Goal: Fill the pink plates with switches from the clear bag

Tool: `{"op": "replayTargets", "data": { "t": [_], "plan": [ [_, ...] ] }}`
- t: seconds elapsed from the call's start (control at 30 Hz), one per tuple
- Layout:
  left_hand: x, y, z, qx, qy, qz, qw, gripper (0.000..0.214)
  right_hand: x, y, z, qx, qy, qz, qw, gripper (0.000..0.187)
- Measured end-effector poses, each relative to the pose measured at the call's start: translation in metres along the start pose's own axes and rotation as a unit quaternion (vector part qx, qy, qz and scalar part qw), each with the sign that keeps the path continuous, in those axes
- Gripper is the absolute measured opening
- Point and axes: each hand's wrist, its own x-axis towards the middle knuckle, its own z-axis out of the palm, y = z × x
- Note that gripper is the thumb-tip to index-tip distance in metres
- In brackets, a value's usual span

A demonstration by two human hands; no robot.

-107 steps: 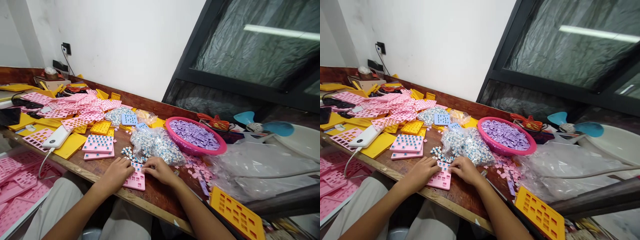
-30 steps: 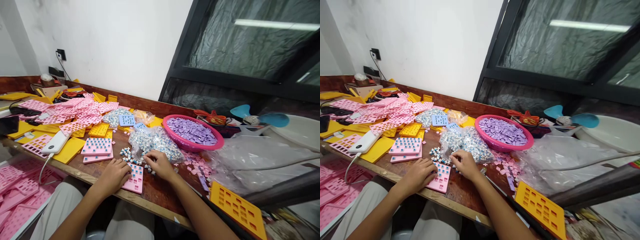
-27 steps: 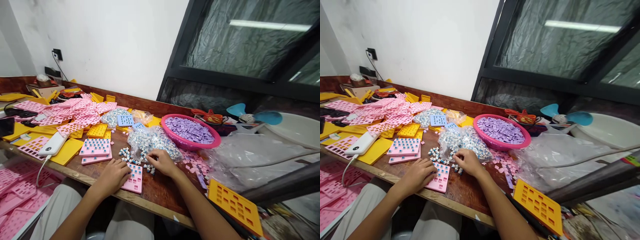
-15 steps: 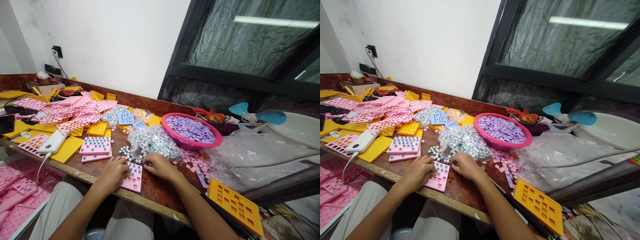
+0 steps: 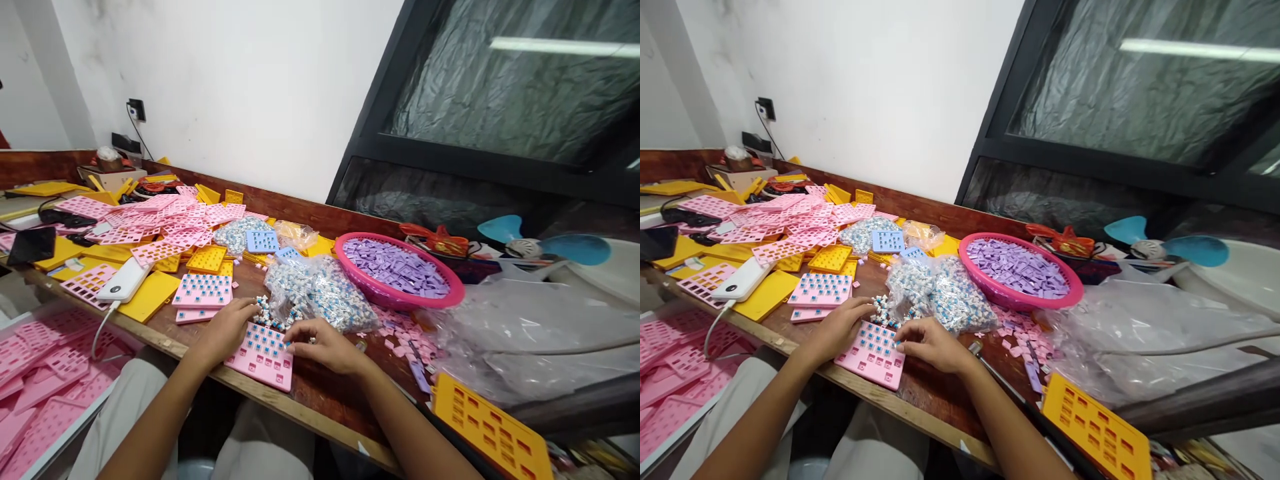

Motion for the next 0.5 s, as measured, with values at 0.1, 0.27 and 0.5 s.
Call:
{"op": "replayTargets", "data": {
  "t": [0.1, 0.27, 0.5],
  "plan": [
    [0.004, -0.007, 0.004, 0.018, -0.053, 0.002, 0.998, 0.053, -0.004, -0.012, 0.015, -0.112, -0.024, -0.037, 0.993, 0.014],
    [0.004, -0.007, 0.003, 0.03, -0.09, 0.017, 0.995, 0.054, -0.004, -0.014, 0.024, -0.228, -0.02, -0.074, 0.971, 0.01],
    [0.001, -0.004, 0.002, 0.035, -0.087, -0.028, 0.995, 0.036, 0.0, 0.001, 0.004, -0.248, 0.007, -0.061, 0.967, 0.009]
  ]
}}
